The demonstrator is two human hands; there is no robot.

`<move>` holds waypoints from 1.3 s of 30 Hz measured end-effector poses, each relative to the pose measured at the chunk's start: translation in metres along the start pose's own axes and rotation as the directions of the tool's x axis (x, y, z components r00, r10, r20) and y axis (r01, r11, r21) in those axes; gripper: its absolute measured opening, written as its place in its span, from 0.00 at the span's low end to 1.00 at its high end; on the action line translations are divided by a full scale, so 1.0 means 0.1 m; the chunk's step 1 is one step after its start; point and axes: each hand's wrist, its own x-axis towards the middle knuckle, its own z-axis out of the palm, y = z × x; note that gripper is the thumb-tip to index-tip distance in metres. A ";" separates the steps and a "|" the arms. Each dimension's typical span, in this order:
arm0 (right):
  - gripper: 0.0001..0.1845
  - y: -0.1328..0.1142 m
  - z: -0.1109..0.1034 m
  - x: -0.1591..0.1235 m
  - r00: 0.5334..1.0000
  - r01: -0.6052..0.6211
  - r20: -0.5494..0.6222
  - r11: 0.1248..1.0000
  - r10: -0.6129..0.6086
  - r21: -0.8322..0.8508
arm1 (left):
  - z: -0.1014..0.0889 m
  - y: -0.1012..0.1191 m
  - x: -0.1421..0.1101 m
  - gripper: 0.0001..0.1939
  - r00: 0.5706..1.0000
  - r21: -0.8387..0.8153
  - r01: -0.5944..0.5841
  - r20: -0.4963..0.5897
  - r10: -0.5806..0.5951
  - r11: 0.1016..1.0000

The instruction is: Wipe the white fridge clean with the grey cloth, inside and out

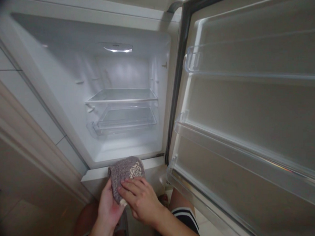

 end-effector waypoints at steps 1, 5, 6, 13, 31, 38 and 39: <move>0.29 0.00 0.00 0.00 1.000 0.010 0.017 1.000 -0.010 0.004 | 0.04 0.02 -0.04 0.12 0.999 0.012 -0.020 -0.040 0.020 1.000; 0.31 -0.05 -0.06 0.02 0.997 0.020 0.069 0.997 -0.025 0.073 | 0.12 0.04 -0.13 0.11 0.975 0.122 -0.143 -0.152 0.161 0.982; 0.32 -0.07 -0.08 0.03 0.997 0.029 0.069 0.994 -0.037 0.107 | 0.10 0.04 -0.14 0.11 0.964 0.183 -0.172 -0.172 0.203 0.968; 0.39 0.06 -0.40 0.17 0.962 -0.126 -0.206 0.959 0.182 0.255 | -0.30 0.31 -0.09 0.33 0.943 0.671 -0.258 0.020 0.331 0.695; 0.29 0.00 -0.75 0.00 0.758 -0.492 0.132 0.426 0.639 0.759 | -0.12 0.51 -0.20 0.29 0.743 0.750 -0.584 0.341 0.576 0.311; 0.31 -0.34 -1.01 -0.60 0.601 -0.408 -0.040 0.349 0.798 0.844 | 0.09 0.14 -0.27 0.36 0.762 0.735 -0.607 0.430 0.483 0.303; 0.29 -0.39 -1.15 -0.73 0.598 -0.403 -0.106 0.412 0.795 0.817 | 0.11 0.09 -0.26 0.35 0.786 0.738 -0.596 0.456 0.418 0.316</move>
